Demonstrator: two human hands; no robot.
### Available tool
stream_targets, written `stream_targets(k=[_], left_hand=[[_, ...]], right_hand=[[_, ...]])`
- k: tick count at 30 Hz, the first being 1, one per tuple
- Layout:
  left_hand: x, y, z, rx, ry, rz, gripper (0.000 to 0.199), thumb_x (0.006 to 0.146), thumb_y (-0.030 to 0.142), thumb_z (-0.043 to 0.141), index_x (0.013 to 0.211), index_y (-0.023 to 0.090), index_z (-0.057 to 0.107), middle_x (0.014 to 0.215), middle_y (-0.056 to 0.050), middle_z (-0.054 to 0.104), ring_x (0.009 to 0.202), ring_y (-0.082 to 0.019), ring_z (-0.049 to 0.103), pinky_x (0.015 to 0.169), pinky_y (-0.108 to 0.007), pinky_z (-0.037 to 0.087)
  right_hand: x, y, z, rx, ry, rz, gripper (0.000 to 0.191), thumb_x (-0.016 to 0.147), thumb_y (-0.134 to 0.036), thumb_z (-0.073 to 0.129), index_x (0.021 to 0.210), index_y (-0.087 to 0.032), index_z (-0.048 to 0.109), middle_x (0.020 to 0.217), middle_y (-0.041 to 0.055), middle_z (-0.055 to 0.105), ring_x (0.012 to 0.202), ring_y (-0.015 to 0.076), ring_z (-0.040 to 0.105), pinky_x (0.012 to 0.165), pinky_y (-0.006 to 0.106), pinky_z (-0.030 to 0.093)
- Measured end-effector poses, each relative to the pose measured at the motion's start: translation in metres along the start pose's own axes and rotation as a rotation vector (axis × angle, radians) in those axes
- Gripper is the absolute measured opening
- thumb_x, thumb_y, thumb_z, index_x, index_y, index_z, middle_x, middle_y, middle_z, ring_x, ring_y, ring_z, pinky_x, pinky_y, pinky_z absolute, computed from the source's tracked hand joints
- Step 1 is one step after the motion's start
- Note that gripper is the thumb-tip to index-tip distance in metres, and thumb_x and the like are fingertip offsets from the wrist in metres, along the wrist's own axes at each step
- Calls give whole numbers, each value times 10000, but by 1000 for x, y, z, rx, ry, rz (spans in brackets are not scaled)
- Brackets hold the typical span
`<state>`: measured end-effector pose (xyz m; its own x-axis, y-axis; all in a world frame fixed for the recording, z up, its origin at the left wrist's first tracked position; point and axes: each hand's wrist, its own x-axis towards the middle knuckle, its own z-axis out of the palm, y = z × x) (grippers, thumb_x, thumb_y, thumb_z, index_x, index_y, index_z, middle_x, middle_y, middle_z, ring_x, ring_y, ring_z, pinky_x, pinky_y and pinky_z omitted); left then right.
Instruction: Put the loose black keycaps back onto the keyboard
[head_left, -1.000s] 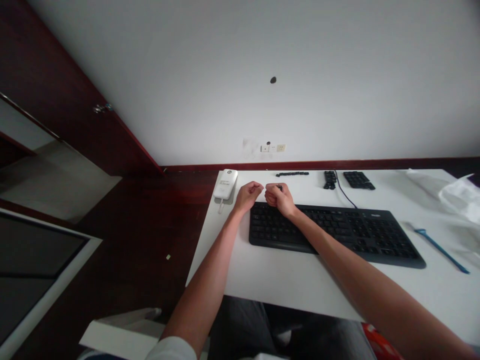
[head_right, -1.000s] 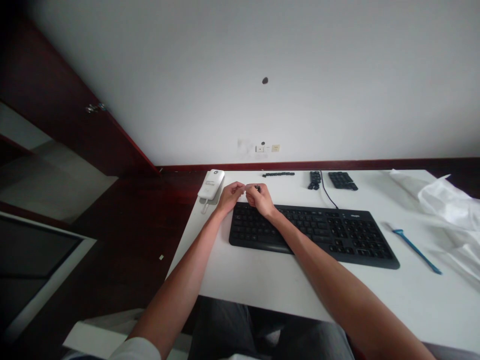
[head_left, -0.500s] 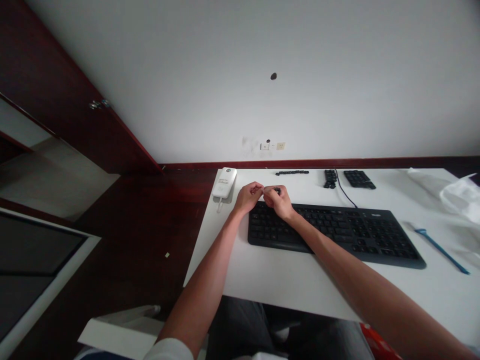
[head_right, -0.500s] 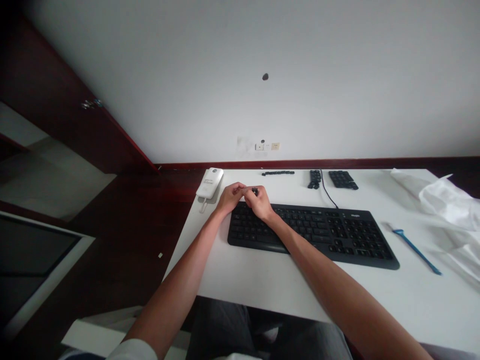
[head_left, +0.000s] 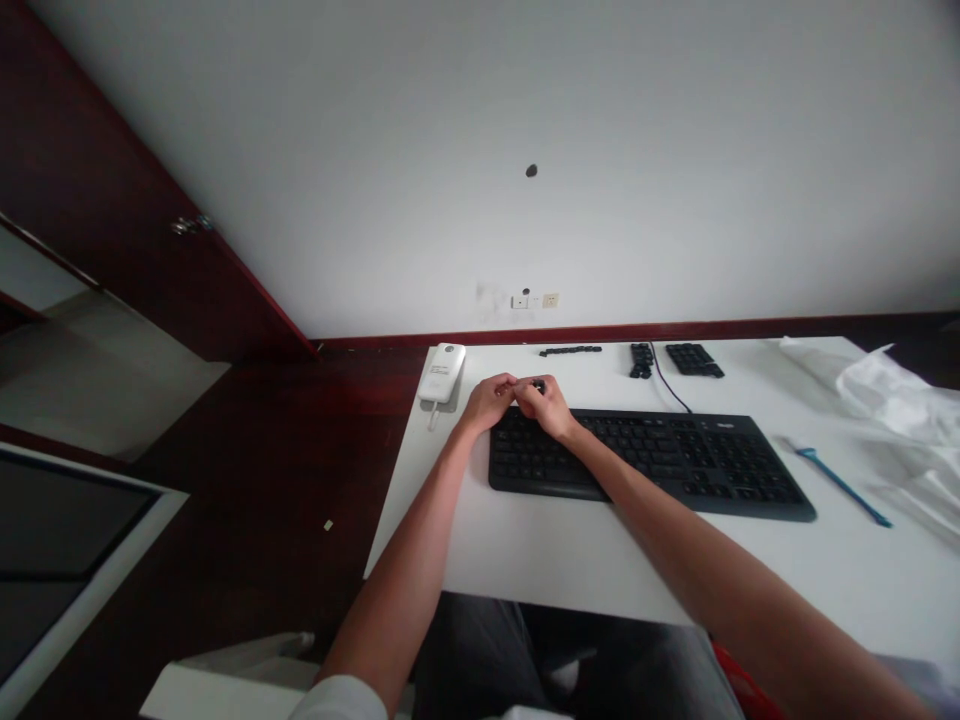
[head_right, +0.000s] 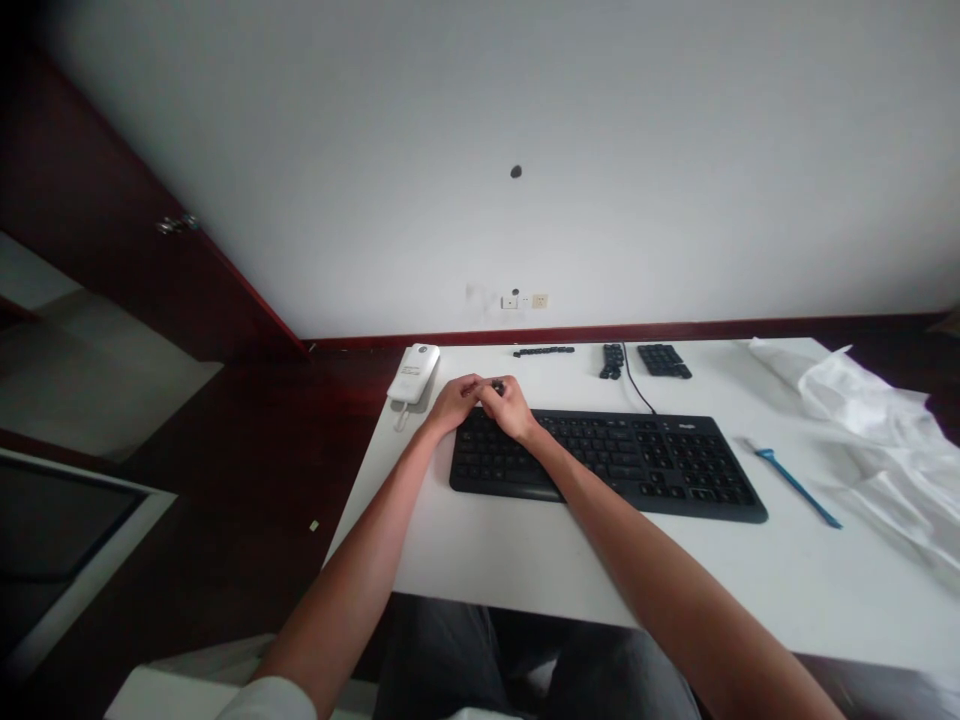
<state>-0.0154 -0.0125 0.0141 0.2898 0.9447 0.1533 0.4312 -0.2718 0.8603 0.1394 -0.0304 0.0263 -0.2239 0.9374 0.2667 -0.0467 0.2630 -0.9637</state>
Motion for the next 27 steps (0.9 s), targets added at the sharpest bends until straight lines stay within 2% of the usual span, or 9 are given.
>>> stream_targets(k=[2, 4, 8, 9, 12, 14, 18, 22, 27], left_hand=[[-2, 4, -1, 76, -38, 12, 253, 948, 366, 573, 969, 198, 761, 863, 17, 742, 770, -144, 627, 738, -242, 469], [-4, 8, -1, 144, -87, 47, 222, 944, 340, 590, 990, 228, 777, 952, 11, 775, 860, -161, 664, 823, -258, 492], [-6, 15, -2, 234, -180, 135, 198, 937, 358, 639, 932, 243, 800, 1021, -10, 798, 995, -202, 692, 987, -306, 485], [-7, 16, -2, 243, -190, 146, 197, 933, 360, 648, 921, 239, 803, 1015, -14, 799, 994, -208, 695, 1004, -316, 482], [-7, 17, -3, 252, -200, 159, 194, 926, 362, 663, 921, 234, 808, 1015, -20, 800, 993, -215, 696, 1023, -337, 478], [-8, 15, -3, 263, -191, 160, 183, 920, 362, 674, 927, 237, 808, 1021, -19, 799, 1004, -220, 689, 1028, -349, 475], [-8, 12, -2, 271, -175, 161, 170, 904, 375, 704, 946, 246, 806, 1019, -13, 797, 1012, -224, 681, 999, -352, 484], [-6, 11, 0, 285, -174, 165, 162, 906, 368, 703, 937, 248, 807, 985, -10, 795, 972, -212, 688, 997, -349, 485], [-6, 13, -1, 297, -175, 151, 149, 906, 355, 702, 932, 251, 805, 995, -6, 795, 998, -221, 673, 986, -348, 484]], right_hand=[[-2, -12, -12, -40, 40, -27, 410, 877, -347, 569, 524, -229, 396, 475, -56, 352, 466, 97, 288, 469, 272, 230], [-5, -27, -32, -104, 141, -59, 431, 905, -357, 569, 536, -231, 384, 488, -55, 349, 478, 102, 299, 479, 277, 244], [-17, -44, -84, -439, 267, -122, 468, 922, -406, 613, 556, -220, 389, 537, -45, 358, 534, 110, 326, 530, 287, 272], [-20, -43, -95, -527, 273, -126, 474, 926, -427, 616, 556, -215, 410, 537, -43, 358, 539, 112, 333, 541, 289, 278], [-29, -37, -115, -760, 220, -61, 420, 907, -499, 652, 622, -195, 599, 523, -40, 444, 517, 120, 388, 560, 290, 322], [-32, -35, -120, -851, 144, -25, 389, 888, -529, 679, 688, -196, 688, 547, -27, 554, 512, 131, 455, 576, 290, 364], [-34, -45, -116, -904, -66, 20, 299, 876, -508, 707, 784, -230, 767, 715, 2, 728, 608, 159, 606, 648, 283, 439], [-35, -55, -110, -900, -208, 62, 181, 874, -419, 718, 875, -259, 802, 821, 1, 767, 695, 172, 659, 704, 283, 463], [-37, -53, -105, -936, -271, 119, 126, 848, -353, 749, 910, -260, 807, 827, 6, 774, 737, 191, 683, 718, 286, 468]])
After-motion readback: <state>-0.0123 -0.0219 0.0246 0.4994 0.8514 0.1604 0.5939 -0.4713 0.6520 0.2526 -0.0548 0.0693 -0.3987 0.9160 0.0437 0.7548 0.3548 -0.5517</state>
